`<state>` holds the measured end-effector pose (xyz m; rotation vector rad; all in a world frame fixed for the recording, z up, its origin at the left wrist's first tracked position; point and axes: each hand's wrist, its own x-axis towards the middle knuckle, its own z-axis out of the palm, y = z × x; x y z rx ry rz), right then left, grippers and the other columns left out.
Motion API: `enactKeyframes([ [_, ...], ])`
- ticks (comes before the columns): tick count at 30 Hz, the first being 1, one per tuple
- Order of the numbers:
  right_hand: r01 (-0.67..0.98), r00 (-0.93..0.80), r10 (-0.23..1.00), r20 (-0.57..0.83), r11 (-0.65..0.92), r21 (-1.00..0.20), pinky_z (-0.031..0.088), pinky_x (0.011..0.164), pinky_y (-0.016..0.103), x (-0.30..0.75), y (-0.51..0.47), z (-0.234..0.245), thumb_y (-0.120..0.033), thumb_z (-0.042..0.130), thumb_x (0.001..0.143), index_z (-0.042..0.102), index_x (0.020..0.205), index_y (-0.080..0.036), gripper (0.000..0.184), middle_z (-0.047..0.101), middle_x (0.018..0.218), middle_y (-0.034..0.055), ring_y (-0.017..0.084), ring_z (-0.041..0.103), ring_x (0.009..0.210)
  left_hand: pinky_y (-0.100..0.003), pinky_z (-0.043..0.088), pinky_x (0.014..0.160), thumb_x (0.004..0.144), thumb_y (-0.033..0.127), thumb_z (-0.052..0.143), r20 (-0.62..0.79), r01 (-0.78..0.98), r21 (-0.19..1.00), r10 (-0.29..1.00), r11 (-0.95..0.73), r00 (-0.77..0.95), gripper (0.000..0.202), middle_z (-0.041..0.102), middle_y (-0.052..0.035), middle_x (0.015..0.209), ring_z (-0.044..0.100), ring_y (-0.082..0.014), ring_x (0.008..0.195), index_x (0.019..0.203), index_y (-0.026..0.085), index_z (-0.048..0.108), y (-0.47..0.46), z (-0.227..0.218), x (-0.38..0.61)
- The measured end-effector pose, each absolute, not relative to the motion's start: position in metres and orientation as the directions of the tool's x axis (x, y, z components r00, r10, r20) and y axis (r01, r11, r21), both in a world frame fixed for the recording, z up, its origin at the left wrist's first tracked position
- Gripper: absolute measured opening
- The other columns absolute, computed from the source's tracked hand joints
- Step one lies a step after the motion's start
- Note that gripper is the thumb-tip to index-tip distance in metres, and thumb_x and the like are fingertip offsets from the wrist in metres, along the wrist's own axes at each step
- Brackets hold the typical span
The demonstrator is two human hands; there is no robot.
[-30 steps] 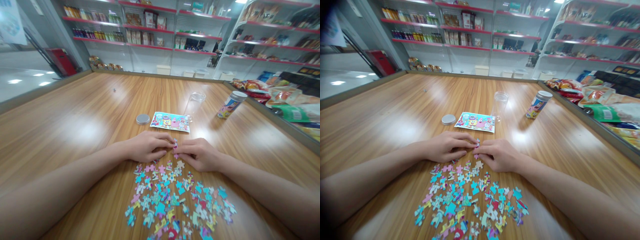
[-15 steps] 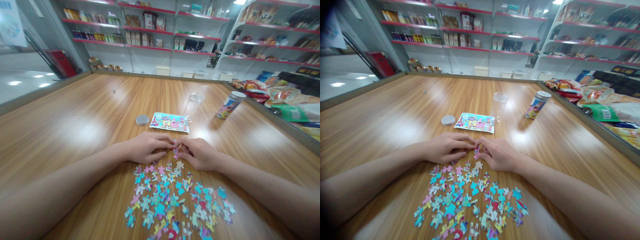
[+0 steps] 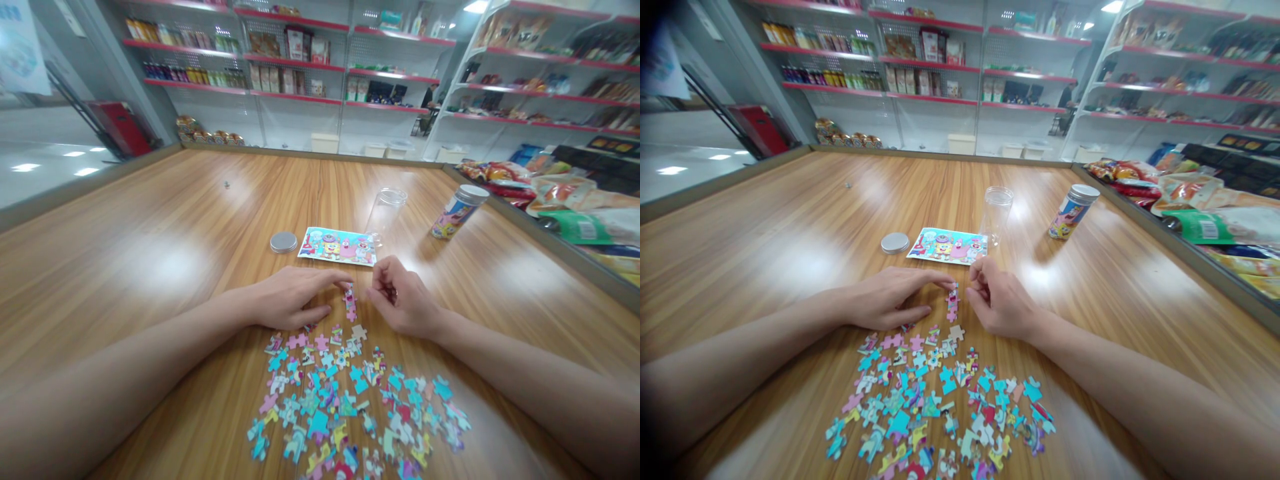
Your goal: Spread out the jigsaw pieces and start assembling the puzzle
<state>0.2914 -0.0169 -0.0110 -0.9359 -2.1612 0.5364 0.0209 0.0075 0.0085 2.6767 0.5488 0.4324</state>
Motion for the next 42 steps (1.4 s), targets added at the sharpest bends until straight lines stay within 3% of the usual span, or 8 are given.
enactKeyframes([
  [5,0.427,-0.517,0.684,0.515,0.727,-0.537,0.032,0.05,0.021,0.291,-0.019,-0.009,-0.014,0.055,0.089,0.038,0.125,-0.022,0.04,0.046,0.067,-0.0081,0.009,0.041,0.05,-0.039,0.05,0.104,0.094,0.023,0.056,0.227,0.307,0.421,0.427,-0.853,0.875,0.062,0.061,-0.0102,0.137,0.059,-0.0233,0.126,0.149,0.022,0.027,0.008,0.008,0.021],
  [10,0.426,-0.756,0.548,0.357,0.827,-0.367,0.042,0.063,0.024,0.289,-0.018,-0.006,-0.013,0.052,0.091,0.062,0.106,-0.021,0.019,0.067,0.08,0.0,0.011,0.058,0.066,-0.036,0.053,0.098,0.095,0.024,0.055,0.221,0.301,0.353,0.391,-0.886,0.893,0.043,0.063,-0.0091,0.13,0.063,-0.0229,0.117,0.137,0.022,0.048,0.009,0.008,0.02],
  [14,0.452,-0.742,0.575,0.345,0.809,-0.376,0.041,0.06,0.024,0.29,-0.018,-0.006,-0.018,0.055,0.094,0.061,0.12,-0.019,0.027,0.067,0.078,0.0,0.011,0.057,0.061,-0.033,0.054,0.098,0.094,0.019,0.055,0.252,0.243,0.355,0.343,-0.903,0.905,0.03,0.062,-0.0082,0.132,0.063,-0.0214,0.116,0.123,0.021,0.061,0.01,0.008,0.02],
  [19,0.386,-0.819,0.502,0.278,0.84,-0.38,0.047,0.073,0.026,0.29,-0.017,0.0,-0.024,0.052,0.1,0.066,0.112,-0.022,0.018,0.072,0.098,0.0039,0.015,0.066,0.083,-0.034,0.055,0.099,0.093,0.019,0.056,0.295,0.22,0.348,0.33,-0.911,0.897,0.033,0.064,-0.0078,0.131,0.064,-0.0211,0.116,0.125,0.023,0.063,0.01,0.008,0.022],
  [28,0.488,-0.838,0.53,0.128,0.834,-0.259,0.038,0.064,0.027,0.285,-0.022,0.015,-0.022,0.054,0.096,0.058,0.104,-0.02,0.009,0.069,0.094,0.003,0.015,0.061,0.075,-0.037,0.053,0.106,0.093,0.017,0.053,0.255,0.207,0.315,0.293,-0.926,0.922,0.042,0.06,-0.0063,0.141,0.062,-0.0219,0.125,0.135,0.024,0.059,0.01,0.009,0.023],
  [32,0.517,-0.817,0.565,0.116,0.807,-0.285,0.036,0.064,0.028,0.286,-0.022,0.013,-0.026,0.053,0.098,0.056,0.098,-0.019,0.007,0.068,0.088,0.0025,0.015,0.06,0.073,-0.038,0.052,0.106,0.095,0.019,0.051,0.226,0.227,0.307,0.303,-0.924,0.926,0.043,0.057,-0.0061,0.144,0.06,-0.022,0.126,0.137,0.024,0.057,0.009,0.008,0.023],
  [37,0.468,-0.804,0.562,0.195,0.799,-0.377,0.037,0.061,0.025,0.29,-0.018,0.005,-0.037,0.065,0.092,0.06,0.098,-0.019,0.019,0.064,0.078,-0.0007,0.012,0.055,0.064,-0.039,0.052,0.106,0.095,0.02,0.053,0.241,0.227,0.307,0.306,-0.924,0.921,0.041,0.058,-0.0064,0.143,0.061,-0.0221,0.126,0.136,0.025,0.058,0.01,0.006,0.023],
  [42,0.464,-0.753,0.585,0.3,0.797,-0.387,0.045,0.068,0.026,0.29,-0.015,0.0,-0.034,0.065,0.092,0.064,0.101,-0.018,0.018,0.066,0.088,0.0034,0.014,0.061,0.076,-0.04,0.052,0.107,0.095,0.022,0.055,0.261,0.251,0.286,0.327,-0.925,0.908,0.042,0.057,-0.0072,0.144,0.06,-0.0229,0.127,0.137,0.024,0.057,0.01,0.005,0.023],
])
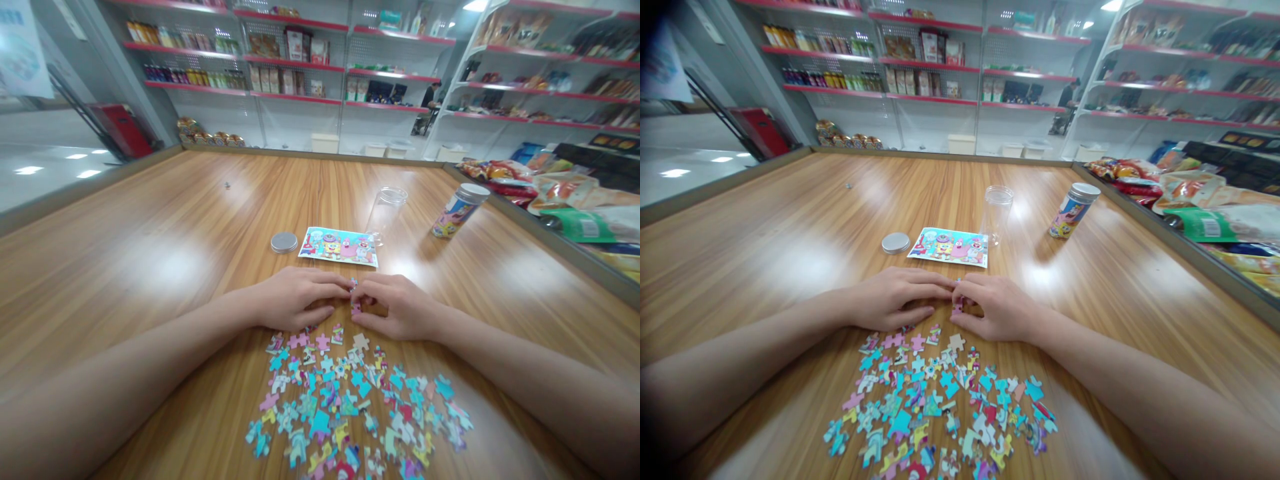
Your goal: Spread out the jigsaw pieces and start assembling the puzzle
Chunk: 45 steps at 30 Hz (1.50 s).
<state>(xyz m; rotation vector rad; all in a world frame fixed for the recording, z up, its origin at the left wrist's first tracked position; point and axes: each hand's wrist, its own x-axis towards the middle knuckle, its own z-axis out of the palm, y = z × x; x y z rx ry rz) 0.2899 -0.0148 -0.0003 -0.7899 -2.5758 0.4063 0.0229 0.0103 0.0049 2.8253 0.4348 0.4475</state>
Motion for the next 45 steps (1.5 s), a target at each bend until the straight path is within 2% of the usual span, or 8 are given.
enactKeyframes([
  [8,0.335,-0.728,0.453,0.515,0.89,-0.309,0.049,0.067,0.025,0.2901,-0.0096,-0.0101,-0.02,0.057,0.097,0.068,0.097,-0.015,0.012,0.07,0.085,0.0063,0.014,0.064,0.073,-0.038,0.052,0.107,0.095,0.022,0.055,0.269,0.258,0.284,0.334,-0.924,0.903,0.039,0.059,-0.0059,0.142,0.06,-0.0218,0.126,0.133,0.023,0.059,0.0102,0.0053,0.0231],
  [12,0.363,-0.664,0.508,0.549,0.861,-0.357,0.05,0.068,0.024,0.29,-0.0101,-0.0066,-0.016,0.058,0.097,0.068,0.096,-0.017,0.01,0.072,0.083,0.0036,0.013,0.065,0.072,-0.038,0.052,0.107,0.095,0.022,0.054,0.248,0.272,0.275,0.341,-0.922,0.907,0.039,0.057,-0.0053,0.144,0.059,-0.0213,0.127,0.134,0.023,0.058,0.0103,0.0065,0.0238],
  [16,0.38,-0.642,0.587,0.493,0.802,-0.461,0.051,0.073,0.025,0.2923,-0.0084,-0.0026,-0.009,0.056,0.093,0.068,0.095,-0.018,0.016,0.07,0.088,0.0035,0.014,0.065,0.08,-0.037,0.052,0.106,0.096,0.022,0.053,0.251,0.274,0.278,0.345,-0.921,0.904,0.036,0.057,-0.0051,0.144,0.06,-0.0201,0.127,0.131,0.022,0.059,0.0094,0.0068,0.0242],
  [23,0.534,-0.573,0.712,0.405,0.7,-0.474,0.047,0.068,0.027,0.2943,-0.005,-0.0057,-0.004,0.056,0.084,0.066,0.101,-0.019,0.025,0.065,0.093,0.0039,0.015,0.06,0.077,-0.037,0.05,0.109,0.096,0.022,0.052,0.255,0.275,0.301,0.355,-0.913,0.9,0.038,0.056,-0.0035,0.144,0.059,-0.0205,0.128,0.133,0.024,0.058,0.0094,0.0066,0.0232],
  [27,0.602,-0.503,0.763,0.406,0.646,-0.469,0.047,0.066,0.027,0.2918,-0.007,-0.0051,-0.008,0.061,0.083,0.062,0.11,-0.019,0.029,0.065,0.099,0.005,0.015,0.059,0.076,-0.039,0.05,0.108,0.096,0.021,0.052,0.263,0.263,0.296,0.343,-0.918,0.902,0.036,0.058,-0.0057,0.143,0.059,-0.0218,0.127,0.132,0.022,0.059,0.0099,0.0072,0.0234],
  [32,0.658,-0.502,0.777,0.381,0.629,-0.414,0.046,0.068,0.029,0.2905,-0.0079,-0.0052,-0.025,0.065,0.089,0.067,0.097,-0.02,0.01,0.063,0.091,0.0047,0.017,0.06,0.08,-0.038,0.053,0.104,0.096,0.022,0.052,0.249,0.27,0.295,0.346,-0.917,0.904,0.037,0.057,-0.0062,0.143,0.061,-0.0215,0.122,0.133,0.023,0.058,0.0104,0.0069,0.0227],
  [41,0.61,-0.523,0.771,0.363,0.636,-0.473,0.045,0.066,0.027,0.2942,-0.0055,-0.0085,-0.01,0.058,0.087,0.069,0.103,-0.021,0.022,0.062,0.094,0.0037,0.014,0.059,0.074,-0.038,0.052,0.105,0.096,0.023,0.053,0.257,0.274,0.298,0.353,-0.915,0.9,0.037,0.058,-0.0054,0.141,0.061,-0.0212,0.122,0.132,0.024,0.059,0.0106,0.0056,0.0226],
  [45,0.623,-0.517,0.775,0.364,0.632,-0.461,0.048,0.07,0.029,0.293,-0.0086,-0.004,-0.017,0.064,0.084,0.067,0.101,-0.019,0.018,0.063,0.094,0.0053,0.017,0.061,0.081,-0.036,0.053,0.102,0.095,0.022,0.054,0.282,0.262,0.298,0.347,-0.918,0.894,0.035,0.06,-0.0073,0.138,0.063,-0.0215,0.119,0.129,0.023,0.061,0.0102,0.006,0.0231],
])
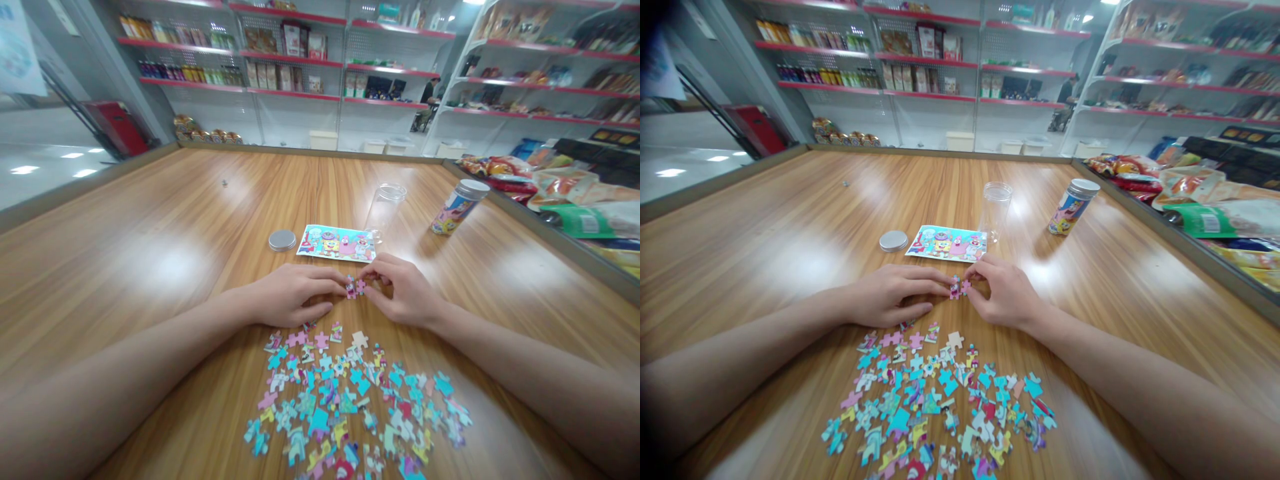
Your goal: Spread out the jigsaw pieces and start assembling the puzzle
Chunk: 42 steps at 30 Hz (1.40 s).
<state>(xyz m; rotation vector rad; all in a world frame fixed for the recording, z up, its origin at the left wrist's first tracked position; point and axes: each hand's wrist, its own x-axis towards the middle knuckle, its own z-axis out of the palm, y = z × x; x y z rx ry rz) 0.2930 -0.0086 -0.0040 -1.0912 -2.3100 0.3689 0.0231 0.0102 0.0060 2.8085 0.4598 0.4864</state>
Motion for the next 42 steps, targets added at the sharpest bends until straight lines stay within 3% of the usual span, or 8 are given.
enactKeyframes([
  [6,0.622,-0.569,0.759,0.316,0.649,-0.438,0.05,0.076,0.033,0.2936,-0.0083,-0.0018,-0.021,0.064,0.085,0.067,0.101,-0.02,0.016,0.064,0.098,0.0063,0.02,0.062,0.088,-0.035,0.054,0.1,0.094,0.02,0.055,0.3,0.26,0.306,0.352,-0.916,0.887,0.033,0.062,-0.0068,0.135,0.064,-0.0207,0.117,0.126,0.023,0.063,0.0105,0.0066,0.0227],
  [17,0.583,-0.596,0.744,0.3,0.659,-0.476,0.051,0.081,0.032,0.295,-0.0054,-0.0033,-0.007,0.06,0.082,0.066,0.103,-0.021,0.026,0.064,0.1,0.0053,0.019,0.063,0.092,-0.037,0.054,0.099,0.094,0.019,0.052,0.291,0.282,0.289,0.364,-0.915,0.885,0.031,0.062,-0.0079,0.135,0.063,-0.0216,0.118,0.124,0.021,0.062,0.0101,0.0055,0.0237],
  [28,0.642,-0.554,0.774,0.308,0.632,-0.434,0.051,0.077,0.033,0.2904,-0.0078,-0.0026,-0.011,0.064,0.079,0.062,0.097,-0.019,0.02,0.064,0.096,0.0062,0.021,0.062,0.088,-0.036,0.054,0.101,0.095,0.019,0.052,0.288,0.276,0.278,0.354,-0.92,0.89,0.033,0.06,-0.0076,0.138,0.063,-0.0213,0.12,0.127,0.021,0.061,0.0107,0.0055,0.0234],
  [36,0.566,-0.598,0.739,0.31,0.663,-0.49,0.051,0.079,0.033,0.2942,-0.0059,-0.0052,-0.007,0.062,0.079,0.061,0.106,-0.021,0.03,0.063,0.1,0.0056,0.019,0.061,0.089,-0.036,0.055,0.101,0.094,0.019,0.053,0.298,0.283,0.253,0.353,-0.925,0.887,0.036,0.061,-0.0081,0.137,0.064,-0.0219,0.118,0.129,0.021,0.062,0.0095,0.0066,0.0243],
  [42,0.524,-0.572,0.74,0.352,0.661,-0.537,0.046,0.07,0.029,0.2969,-0.0045,-0.0061,-0.001,0.053,0.077,0.061,0.112,-0.019,0.041,0.059,0.091,0.0038,0.017,0.057,0.079,-0.038,0.053,0.104,0.096,0.02,0.051,0.28,0.281,0.253,0.348,-0.926,0.895,0.037,0.059,-0.0075,0.141,0.061,-0.0222,0.124,0.132,0.022,0.059,0.0104,0.0059,0.0243],
])
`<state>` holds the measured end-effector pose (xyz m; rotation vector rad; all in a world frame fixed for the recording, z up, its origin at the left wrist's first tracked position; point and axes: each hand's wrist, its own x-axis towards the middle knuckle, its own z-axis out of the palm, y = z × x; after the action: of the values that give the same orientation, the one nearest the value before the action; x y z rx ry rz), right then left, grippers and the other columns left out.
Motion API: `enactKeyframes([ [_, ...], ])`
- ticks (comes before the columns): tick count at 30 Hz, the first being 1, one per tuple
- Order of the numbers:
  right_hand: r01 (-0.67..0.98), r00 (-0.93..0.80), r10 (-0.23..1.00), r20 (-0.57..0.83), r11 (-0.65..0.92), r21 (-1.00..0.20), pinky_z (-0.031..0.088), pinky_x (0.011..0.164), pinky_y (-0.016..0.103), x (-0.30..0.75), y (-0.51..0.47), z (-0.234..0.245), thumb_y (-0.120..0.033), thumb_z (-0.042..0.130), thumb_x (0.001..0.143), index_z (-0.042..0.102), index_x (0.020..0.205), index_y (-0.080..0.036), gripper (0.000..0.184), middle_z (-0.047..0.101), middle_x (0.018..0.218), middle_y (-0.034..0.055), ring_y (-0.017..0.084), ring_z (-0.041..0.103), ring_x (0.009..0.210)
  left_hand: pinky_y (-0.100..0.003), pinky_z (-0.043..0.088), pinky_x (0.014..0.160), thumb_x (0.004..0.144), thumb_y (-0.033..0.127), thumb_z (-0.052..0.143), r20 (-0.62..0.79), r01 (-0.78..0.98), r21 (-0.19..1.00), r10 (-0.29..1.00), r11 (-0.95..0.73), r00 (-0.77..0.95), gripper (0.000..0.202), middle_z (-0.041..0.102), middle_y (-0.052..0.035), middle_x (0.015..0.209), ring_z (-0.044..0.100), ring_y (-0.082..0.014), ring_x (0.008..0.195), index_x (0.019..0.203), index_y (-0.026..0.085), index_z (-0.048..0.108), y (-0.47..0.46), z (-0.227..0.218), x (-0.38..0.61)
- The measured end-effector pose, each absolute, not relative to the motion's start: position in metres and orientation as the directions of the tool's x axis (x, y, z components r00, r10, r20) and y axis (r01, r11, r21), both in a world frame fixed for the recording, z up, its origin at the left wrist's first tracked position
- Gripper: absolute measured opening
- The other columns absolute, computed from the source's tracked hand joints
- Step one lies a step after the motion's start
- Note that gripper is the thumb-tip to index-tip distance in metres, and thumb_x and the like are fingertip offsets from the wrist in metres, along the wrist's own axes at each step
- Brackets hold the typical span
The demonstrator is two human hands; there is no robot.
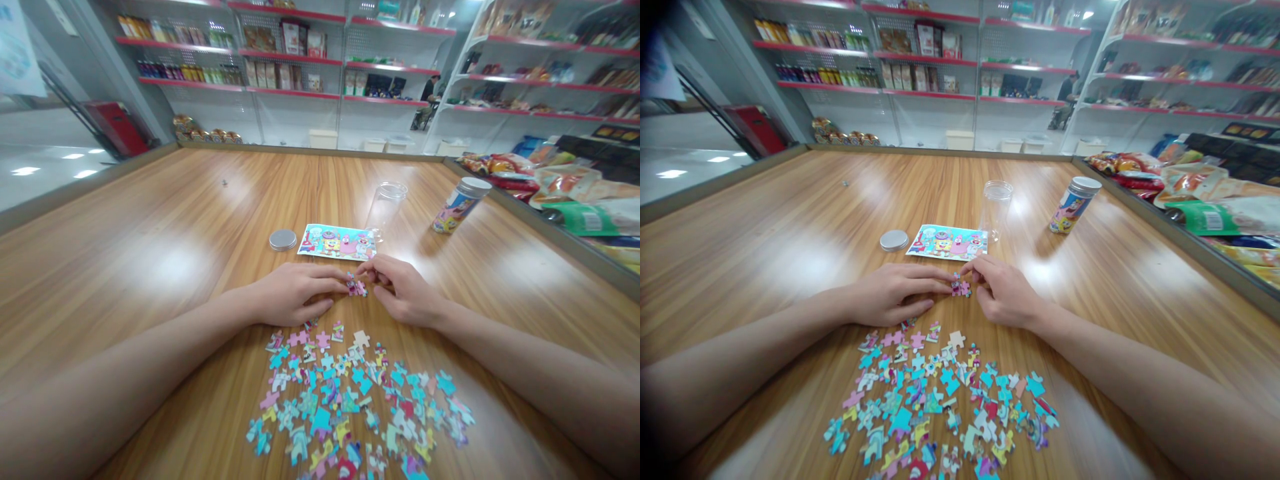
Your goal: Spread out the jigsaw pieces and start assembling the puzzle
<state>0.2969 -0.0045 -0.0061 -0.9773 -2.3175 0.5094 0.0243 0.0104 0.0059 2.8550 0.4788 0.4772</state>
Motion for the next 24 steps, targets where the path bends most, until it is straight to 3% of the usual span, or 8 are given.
enactKeyframes([
  [3,0.521,-0.547,0.75,0.371,0.652,-0.551,0.044,0.065,0.028,0.2961,-0.0047,-0.0041,0.0,0.05,0.078,0.063,0.107,-0.018,0.037,0.056,0.083,0.0024,0.015,0.053,0.072,-0.038,0.053,0.104,0.095,0.02,0.051,0.278,0.279,0.256,0.347,-0.926,0.896,0.037,0.059,-0.007,0.141,0.061,-0.0217,0.124,0.132,0.022,0.059,0.0103,0.0056,0.0242],
  [9,0.593,-0.603,0.733,0.314,0.676,-0.438,0.05,0.079,0.034,0.2912,-0.0082,0.0004,-0.021,0.064,0.087,0.065,0.105,-0.019,0.018,0.062,0.098,0.0075,0.021,0.061,0.089,-0.037,0.055,0.101,0.094,0.02,0.053,0.301,0.284,0.252,0.354,-0.925,0.886,0.038,0.061,-0.0083,0.138,0.064,-0.0218,0.12,0.131,0.023,0.06,0.0102,0.0049,0.0236],
  [18,0.51,-0.605,0.716,0.348,0.684,-0.521,0.05,0.071,0.029,0.2939,-0.0081,-0.0042,-0.013,0.063,0.087,0.064,0.106,-0.019,0.019,0.063,0.092,0.0044,0.015,0.06,0.08,-0.038,0.054,0.103,0.095,0.02,0.053,0.28,0.288,0.263,0.359,-0.921,0.89,0.038,0.059,-0.0072,0.141,0.062,-0.0226,0.122,0.132,0.023,0.06,0.0108,0.0052,0.0234],
  [24,0.429,-0.649,0.651,0.393,0.74,-0.518,0.052,0.082,0.034,0.2943,-0.0044,-0.0074,-0.007,0.052,0.093,0.068,0.114,-0.023,0.031,0.064,0.099,0.0066,0.018,0.062,0.091,-0.037,0.053,0.102,0.095,0.02,0.051,0.272,0.288,0.261,0.356,-0.921,0.894,0.036,0.058,-0.0078,0.142,0.061,-0.0225,0.124,0.13,0.022,0.06,0.0106,0.0057,0.0233],
])
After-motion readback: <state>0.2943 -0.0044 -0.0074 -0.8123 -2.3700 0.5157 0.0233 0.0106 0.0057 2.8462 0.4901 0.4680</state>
